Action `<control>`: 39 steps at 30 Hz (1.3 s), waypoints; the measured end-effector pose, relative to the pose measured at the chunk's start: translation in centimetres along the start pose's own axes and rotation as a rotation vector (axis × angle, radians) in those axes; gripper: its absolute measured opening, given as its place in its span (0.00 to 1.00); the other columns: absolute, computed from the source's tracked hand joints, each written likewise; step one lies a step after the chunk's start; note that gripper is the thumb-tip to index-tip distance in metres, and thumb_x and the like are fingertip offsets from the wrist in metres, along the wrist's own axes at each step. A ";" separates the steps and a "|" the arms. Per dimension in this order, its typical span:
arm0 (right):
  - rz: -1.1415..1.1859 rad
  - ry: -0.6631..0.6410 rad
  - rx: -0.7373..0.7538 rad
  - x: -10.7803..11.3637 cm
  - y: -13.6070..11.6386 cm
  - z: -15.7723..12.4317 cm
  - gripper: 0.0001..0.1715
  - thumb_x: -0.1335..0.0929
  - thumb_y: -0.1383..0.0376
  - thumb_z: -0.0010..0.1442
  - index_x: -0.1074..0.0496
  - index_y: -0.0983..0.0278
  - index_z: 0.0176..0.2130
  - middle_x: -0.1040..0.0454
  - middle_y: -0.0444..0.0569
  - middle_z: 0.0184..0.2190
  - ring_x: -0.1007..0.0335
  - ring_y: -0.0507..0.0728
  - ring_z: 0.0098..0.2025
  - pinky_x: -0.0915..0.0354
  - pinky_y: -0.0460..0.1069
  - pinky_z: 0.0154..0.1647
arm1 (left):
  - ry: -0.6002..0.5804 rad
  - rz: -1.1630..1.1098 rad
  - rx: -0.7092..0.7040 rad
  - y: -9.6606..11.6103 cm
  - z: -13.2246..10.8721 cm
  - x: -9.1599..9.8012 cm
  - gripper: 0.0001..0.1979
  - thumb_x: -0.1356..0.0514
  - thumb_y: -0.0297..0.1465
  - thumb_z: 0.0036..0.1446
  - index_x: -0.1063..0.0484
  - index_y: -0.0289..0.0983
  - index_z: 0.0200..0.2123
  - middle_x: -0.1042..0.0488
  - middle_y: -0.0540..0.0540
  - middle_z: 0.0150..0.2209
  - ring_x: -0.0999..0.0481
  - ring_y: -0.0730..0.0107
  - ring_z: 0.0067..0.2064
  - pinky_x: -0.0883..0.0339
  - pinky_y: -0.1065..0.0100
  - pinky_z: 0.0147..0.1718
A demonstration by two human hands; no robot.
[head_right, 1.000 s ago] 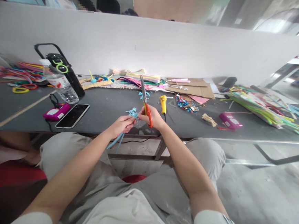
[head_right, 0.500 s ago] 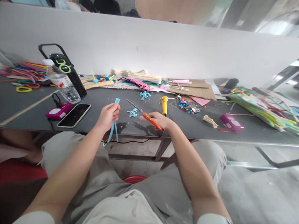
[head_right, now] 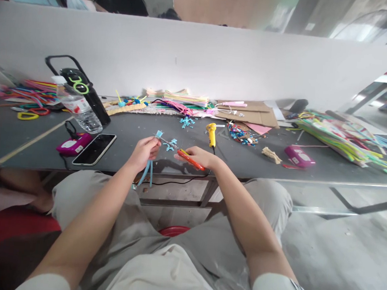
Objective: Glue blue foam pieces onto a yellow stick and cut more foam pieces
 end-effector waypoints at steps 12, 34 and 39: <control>-0.028 -0.128 -0.139 -0.1 0.5 0.2 0.33 0.28 0.39 0.52 0.40 0.62 0.23 0.37 0.41 0.15 0.38 0.51 0.17 0.39 0.47 0.18 | -0.065 -0.026 0.129 -1.1 0.1 -0.3 0.11 0.39 0.35 0.56 0.35 0.36 0.25 0.52 0.59 0.17 0.54 0.83 0.15 0.61 0.76 0.14; -0.308 -0.232 -0.149 -0.2 -0.9 2.6 0.38 0.38 0.35 0.59 0.39 0.62 0.18 0.34 0.46 0.13 0.38 0.52 0.18 0.39 0.49 0.24 | -0.157 -0.204 0.634 -4.4 2.4 0.9 0.10 0.47 0.22 0.58 0.39 0.36 0.24 0.53 0.60 0.15 0.54 0.83 0.12 0.60 0.79 0.09; -0.281 -0.207 -0.149 -0.1 -1.1 2.4 0.36 0.34 0.35 0.55 0.36 0.62 0.19 0.34 0.46 0.14 0.37 0.53 0.20 0.38 0.49 0.26 | -0.168 -0.261 0.681 -4.4 2.3 0.8 0.12 0.48 0.22 0.60 0.41 0.37 0.24 0.53 0.60 0.15 0.54 0.83 0.11 0.59 0.80 0.09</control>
Point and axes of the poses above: each hand's wrist, its own z-axis towards the middle knuckle, its own x-axis out of the back of the hand, y = z × x, the point moved 6 cm from there along z, towards the middle knuckle
